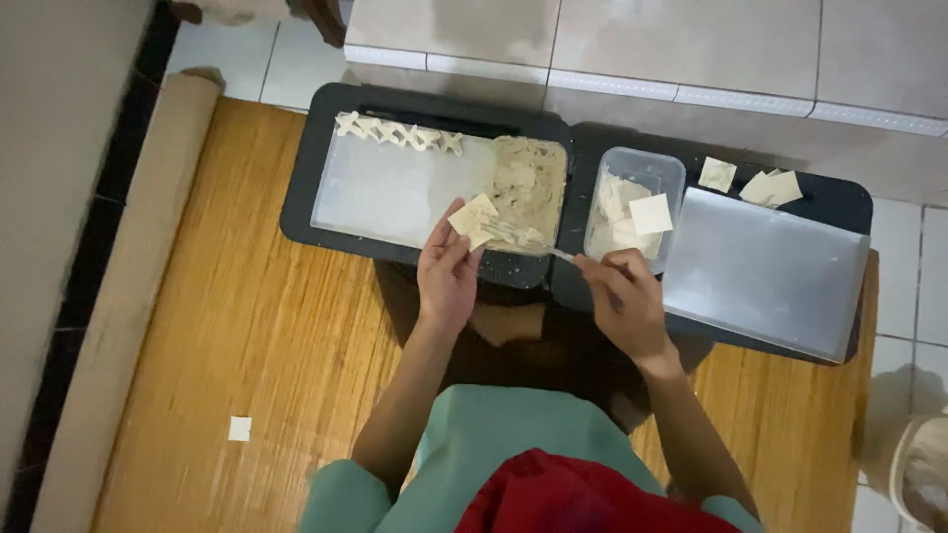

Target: Folding small squares of dough with a filling into decorative flower-like shapes.

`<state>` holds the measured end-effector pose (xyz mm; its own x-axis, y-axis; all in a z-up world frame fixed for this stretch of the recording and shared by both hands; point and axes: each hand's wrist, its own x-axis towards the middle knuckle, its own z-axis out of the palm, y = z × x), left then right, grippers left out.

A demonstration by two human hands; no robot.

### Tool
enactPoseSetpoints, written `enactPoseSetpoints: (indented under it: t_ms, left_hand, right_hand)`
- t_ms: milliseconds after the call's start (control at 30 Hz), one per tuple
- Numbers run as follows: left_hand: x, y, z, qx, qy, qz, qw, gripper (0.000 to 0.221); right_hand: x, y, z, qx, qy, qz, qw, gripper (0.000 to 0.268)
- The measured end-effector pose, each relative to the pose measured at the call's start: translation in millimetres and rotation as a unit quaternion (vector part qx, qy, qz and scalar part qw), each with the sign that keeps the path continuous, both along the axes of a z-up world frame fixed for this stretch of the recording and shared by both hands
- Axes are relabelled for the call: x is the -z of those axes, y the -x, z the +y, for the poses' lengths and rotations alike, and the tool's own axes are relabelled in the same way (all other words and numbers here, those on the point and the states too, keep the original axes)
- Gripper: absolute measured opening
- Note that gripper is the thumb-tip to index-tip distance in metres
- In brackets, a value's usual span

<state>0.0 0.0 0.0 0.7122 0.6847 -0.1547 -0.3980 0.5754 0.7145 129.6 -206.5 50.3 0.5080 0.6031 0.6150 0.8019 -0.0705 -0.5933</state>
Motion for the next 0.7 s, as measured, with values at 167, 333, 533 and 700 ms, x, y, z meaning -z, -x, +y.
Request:
enactPoseSetpoints:
  t_ms: [167, 333, 533, 700]
  left_hand:
    - [-5.2, -0.7, 0.9, -0.041, 0.002, -0.022, 0.999, 0.058]
    - [54.2, -5.0, 5.5, -0.031, 0.003, -0.019, 0.999, 0.058]
    - [55.1, -3.6, 14.6, -0.038, 0.023, -0.014, 0.999, 0.056]
    - [45.7, -8.7, 20.6, -0.019, 0.012, 0.012, 1.000, 0.054]
  right_hand:
    - [-7.3, -3.3, -3.3, 0.014, -0.036, 0.000, 0.999, 0.026]
    - [4.9, -3.5, 13.0, 0.012, -0.037, 0.008, 0.999, 0.021]
    - [-4.7, -16.2, 19.9, -0.006, -0.016, 0.002, 1.000, 0.019]
    - [-4.6, -23.1, 22.8, 0.001, -0.027, 0.020, 0.999, 0.022]
